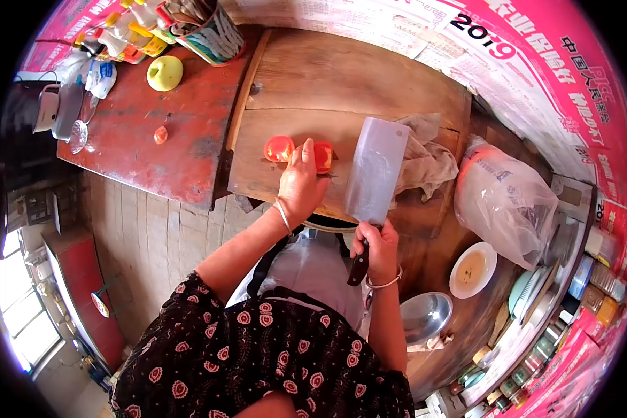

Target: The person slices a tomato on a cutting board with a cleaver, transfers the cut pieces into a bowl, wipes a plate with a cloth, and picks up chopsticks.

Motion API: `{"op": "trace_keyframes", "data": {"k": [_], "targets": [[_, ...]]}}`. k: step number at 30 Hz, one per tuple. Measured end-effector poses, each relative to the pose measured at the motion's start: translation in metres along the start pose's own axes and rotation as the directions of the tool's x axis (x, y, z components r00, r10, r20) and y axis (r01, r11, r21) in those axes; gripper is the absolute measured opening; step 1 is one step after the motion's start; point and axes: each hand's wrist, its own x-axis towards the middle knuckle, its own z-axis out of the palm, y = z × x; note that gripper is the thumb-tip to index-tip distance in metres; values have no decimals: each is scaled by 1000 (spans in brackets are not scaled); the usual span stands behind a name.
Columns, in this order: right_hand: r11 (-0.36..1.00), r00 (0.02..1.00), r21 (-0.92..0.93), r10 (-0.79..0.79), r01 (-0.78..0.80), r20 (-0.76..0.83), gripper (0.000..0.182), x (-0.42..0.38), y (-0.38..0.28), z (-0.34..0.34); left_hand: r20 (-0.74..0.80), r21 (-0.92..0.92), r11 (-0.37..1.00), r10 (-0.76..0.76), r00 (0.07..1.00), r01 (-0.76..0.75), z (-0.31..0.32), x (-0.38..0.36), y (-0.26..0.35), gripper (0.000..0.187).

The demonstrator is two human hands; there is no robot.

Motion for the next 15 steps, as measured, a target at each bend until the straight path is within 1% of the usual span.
{"op": "trace_keyframes", "data": {"k": [3,4,7,8,11,14,15], "targets": [[1000,1000,2,-7,7,-7,9,-2,-2,-2,-43,96,993,76,996,-71,11,10,-1,70],[1000,1000,6,-11,11,-5,9,-2,-2,-4,-73,101,994,55,996,-48,14,11,-1,65],[1000,1000,15,-19,19,1,9,-4,-4,-9,-68,72,996,60,996,-55,17,20,-3,59],[1000,1000,18,-21,21,1,9,-5,-4,-10,-117,71,994,92,989,-84,18,21,-3,53],[1000,1000,5,-29,29,11,9,-6,-6,-13,-137,49,987,156,978,-151,18,26,-6,54],[1000,1000,13,-25,25,15,9,-7,-9,-13,-109,-97,975,187,976,-198,11,29,-8,53],[1000,1000,20,-21,21,16,9,-9,-11,-13,-22,-282,953,109,994,-111,6,28,-8,52]]}}
